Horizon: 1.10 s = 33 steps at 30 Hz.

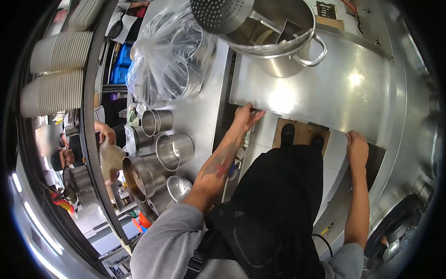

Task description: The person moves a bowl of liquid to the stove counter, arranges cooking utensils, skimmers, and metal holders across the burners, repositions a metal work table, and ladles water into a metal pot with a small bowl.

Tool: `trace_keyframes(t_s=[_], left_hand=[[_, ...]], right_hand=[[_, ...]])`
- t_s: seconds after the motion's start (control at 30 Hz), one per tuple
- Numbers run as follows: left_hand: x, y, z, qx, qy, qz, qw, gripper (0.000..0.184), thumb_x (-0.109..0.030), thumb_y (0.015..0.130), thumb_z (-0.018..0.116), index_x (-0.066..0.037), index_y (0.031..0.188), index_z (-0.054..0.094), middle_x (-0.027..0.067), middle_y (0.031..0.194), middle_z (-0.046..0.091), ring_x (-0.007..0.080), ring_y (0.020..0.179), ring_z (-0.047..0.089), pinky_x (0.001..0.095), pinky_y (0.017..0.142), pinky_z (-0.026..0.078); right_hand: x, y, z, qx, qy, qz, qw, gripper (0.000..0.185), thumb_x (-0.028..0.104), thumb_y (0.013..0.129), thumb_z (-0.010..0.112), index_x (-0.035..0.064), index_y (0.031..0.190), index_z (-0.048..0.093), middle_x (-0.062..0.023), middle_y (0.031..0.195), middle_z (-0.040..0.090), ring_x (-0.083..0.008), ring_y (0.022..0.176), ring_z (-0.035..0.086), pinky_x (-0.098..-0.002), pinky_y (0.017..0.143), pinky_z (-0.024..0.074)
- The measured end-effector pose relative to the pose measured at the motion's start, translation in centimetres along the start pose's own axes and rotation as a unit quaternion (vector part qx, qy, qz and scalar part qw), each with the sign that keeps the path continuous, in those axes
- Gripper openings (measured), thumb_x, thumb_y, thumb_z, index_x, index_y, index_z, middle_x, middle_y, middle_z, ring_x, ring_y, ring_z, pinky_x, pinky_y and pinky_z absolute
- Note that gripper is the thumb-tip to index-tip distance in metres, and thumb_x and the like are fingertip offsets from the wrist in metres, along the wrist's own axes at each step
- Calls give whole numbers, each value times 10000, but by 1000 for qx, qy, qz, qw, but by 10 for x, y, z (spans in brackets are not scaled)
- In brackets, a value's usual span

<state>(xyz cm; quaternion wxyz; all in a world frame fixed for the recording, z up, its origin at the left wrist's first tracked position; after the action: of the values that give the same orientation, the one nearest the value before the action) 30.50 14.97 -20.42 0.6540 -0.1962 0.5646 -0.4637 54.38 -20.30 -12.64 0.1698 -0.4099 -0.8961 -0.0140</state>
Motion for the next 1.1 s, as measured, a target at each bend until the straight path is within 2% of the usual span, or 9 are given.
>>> trace_keyframes(t_s=[0.13, 0.2, 0.27, 0.4, 0.57, 0.73, 0.83, 0.93, 1.1], left_hand=[[-2, -25, -26, 77, 67, -13, 995, 635, -310, 954, 658, 136, 1322, 396, 278, 1302, 543, 363, 1065, 658, 413, 951, 566], [-37, -66, -9, 106, 317, -66, 940, 565, -450, 917, 679, -50, 1303, 576, 162, 1145, 699, 227, 870, 713, 282, 726, 576], [-69, -78, -1, 36, 372, 59, 926, 351, -355, 960, 623, -79, 1171, 676, 74, 960, 749, 100, 618, 638, 214, 553, 491], [-161, -106, 40, -45, 289, 380, 877, 359, -325, 962, 628, -28, 1161, 665, 80, 960, 731, 63, 622, 581, 213, 517, 434], [-223, -136, 121, -165, 241, 530, 796, 489, -380, 905, 717, 18, 1185, 670, 93, 970, 730, 169, 836, 685, 288, 694, 517], [-266, -126, 161, -131, 374, 600, 695, 455, -370, 924, 673, 25, 1150, 670, 184, 966, 728, 294, 859, 707, 376, 766, 533], [-274, -149, 186, -270, 562, 538, 566, 328, -307, 977, 500, -29, 1001, 672, 331, 877, 633, 490, 892, 624, 542, 819, 487], [-281, -183, 219, -315, 525, 626, 483, 298, -280, 979, 509, -37, 969, 681, 295, 816, 650, 476, 814, 642, 553, 754, 491], [-348, -313, 265, -297, 449, 781, 317, 174, -221, 939, 612, -62, 890, 662, 220, 679, 630, 421, 628, 627, 499, 571, 487]], right_hand=[[-37, -2, 25, 18, -4, -30, 999, 247, 233, 955, 546, 41, 971, 700, -203, 897, 667, -407, 831, 641, -498, 756, 503], [-30, 12, -5, 130, -7, -14, 991, 258, 245, 932, 559, 46, 967, 720, -226, 881, 686, -428, 857, 652, -505, 780, 508], [-37, 33, -22, 143, 76, -35, 986, 233, 247, 905, 604, 69, 996, 724, -222, 844, 690, -414, 844, 660, -501, 768, 511], [8, 112, -105, 87, 132, -99, 982, 226, 247, 882, 658, 71, 1014, 710, -185, 792, 691, -372, 802, 666, -459, 748, 518], [93, 171, -173, -93, 246, -289, 920, 364, 246, 871, 688, 109, 1206, 647, -126, 1005, 672, -337, 916, 656, -429, 791, 524], [153, 201, -188, -50, 229, -412, 880, 339, 203, 848, 691, 104, 1171, 665, -113, 1018, 654, -337, 943, 646, -440, 814, 525], [176, 214, -178, 59, 108, -438, 890, 232, 178, 832, 692, 84, 1044, 699, -108, 990, 664, -342, 938, 644, -451, 811, 519], [181, 215, -181, 51, 113, -460, 879, 134, 158, 826, 685, 72, 926, 708, -106, 954, 671, -347, 937, 644, -454, 803, 517], [156, 205, -224, -37, 250, -406, 878, 662, 340, 793, 780, 76, 1345, 524, -145, 1243, 578, -299, 997, 642, -408, 851, 514]])
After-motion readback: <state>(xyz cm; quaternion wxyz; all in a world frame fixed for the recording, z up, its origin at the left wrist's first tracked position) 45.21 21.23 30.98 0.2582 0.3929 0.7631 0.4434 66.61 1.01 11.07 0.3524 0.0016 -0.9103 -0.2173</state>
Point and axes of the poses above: each hand's wrist, its own y-axis towards the middle knuckle, its own z-axis out of the palm, x = y × z, the point moved 2 cm from there along y, towards the middle knuckle
